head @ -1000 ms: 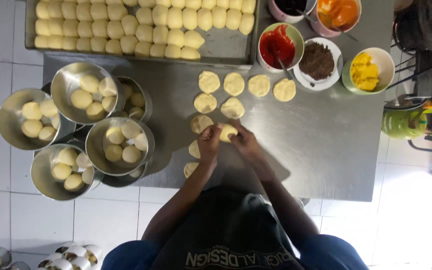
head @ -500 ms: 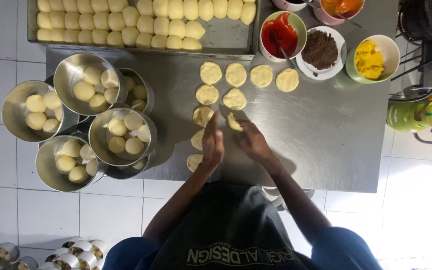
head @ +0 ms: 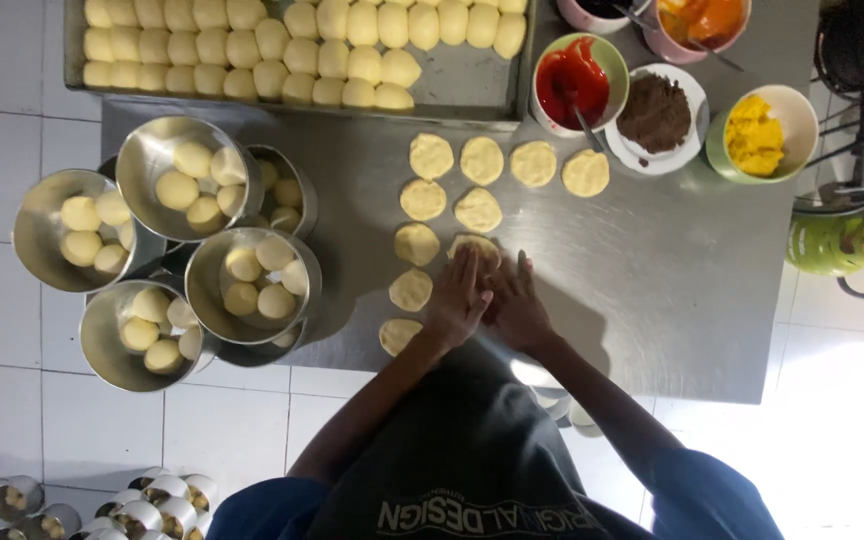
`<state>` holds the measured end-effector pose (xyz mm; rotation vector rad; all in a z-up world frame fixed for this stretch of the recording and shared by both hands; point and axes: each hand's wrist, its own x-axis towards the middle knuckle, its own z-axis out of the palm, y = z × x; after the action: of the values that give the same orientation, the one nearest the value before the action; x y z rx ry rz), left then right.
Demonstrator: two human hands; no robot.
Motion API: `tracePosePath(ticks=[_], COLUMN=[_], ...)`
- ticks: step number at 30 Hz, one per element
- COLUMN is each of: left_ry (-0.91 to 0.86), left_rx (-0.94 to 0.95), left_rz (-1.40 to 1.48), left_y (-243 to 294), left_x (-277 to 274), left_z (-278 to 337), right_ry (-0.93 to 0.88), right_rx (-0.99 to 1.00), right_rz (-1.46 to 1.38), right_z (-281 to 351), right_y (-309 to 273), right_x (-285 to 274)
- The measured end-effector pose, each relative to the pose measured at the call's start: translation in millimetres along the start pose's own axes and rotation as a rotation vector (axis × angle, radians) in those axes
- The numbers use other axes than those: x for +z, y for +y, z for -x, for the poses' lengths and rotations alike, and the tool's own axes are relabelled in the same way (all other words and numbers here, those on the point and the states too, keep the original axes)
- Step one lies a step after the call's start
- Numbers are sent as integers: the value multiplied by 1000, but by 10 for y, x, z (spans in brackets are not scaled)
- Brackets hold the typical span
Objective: Flattening dough balls by hand and arranging them on a workbench before topping them with jam.
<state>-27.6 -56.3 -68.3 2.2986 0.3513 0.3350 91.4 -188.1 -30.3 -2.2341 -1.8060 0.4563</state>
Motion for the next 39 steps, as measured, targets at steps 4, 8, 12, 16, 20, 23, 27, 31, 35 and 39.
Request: tracePosePath(ticks=[4,8,12,16,20,23,27,31,35,39], left_ry=[47,46,28,24,45,50,31,23,6,10], left_rx=[-24,-107,-126,-134,-114,-115,-128,-132,-147,-147], left_rz=[77,99,159,183,207,219,231,251,245,226], left_y=[11,96,184,295,299,261,265,303,252,281], left_x=[-111,-264,-388,-565,-627,-598,-611,-681,-624,-636], left_z=[-74,-185,-308,-360,-390,-405,-433,-501,-477,-455], right_ry=[57,532,455,352,225,153,259,368,376,521], right_rx=[172,136,210,234,386,483,486,422,602,659], right_rz=[143,-290,-357,-99,-115,-214,-239,-459,-1185,-1517], right_z=[-379,-1339,-2351,-3066,-3470,-3720,-3859,-3960,-3895,-3702], right_y=[195,509,814,1100,1072,1067,954,1075,1143,1326], right_x=[-280,-672,-768,-376,-353,-301,-288,-150,-259,-281])
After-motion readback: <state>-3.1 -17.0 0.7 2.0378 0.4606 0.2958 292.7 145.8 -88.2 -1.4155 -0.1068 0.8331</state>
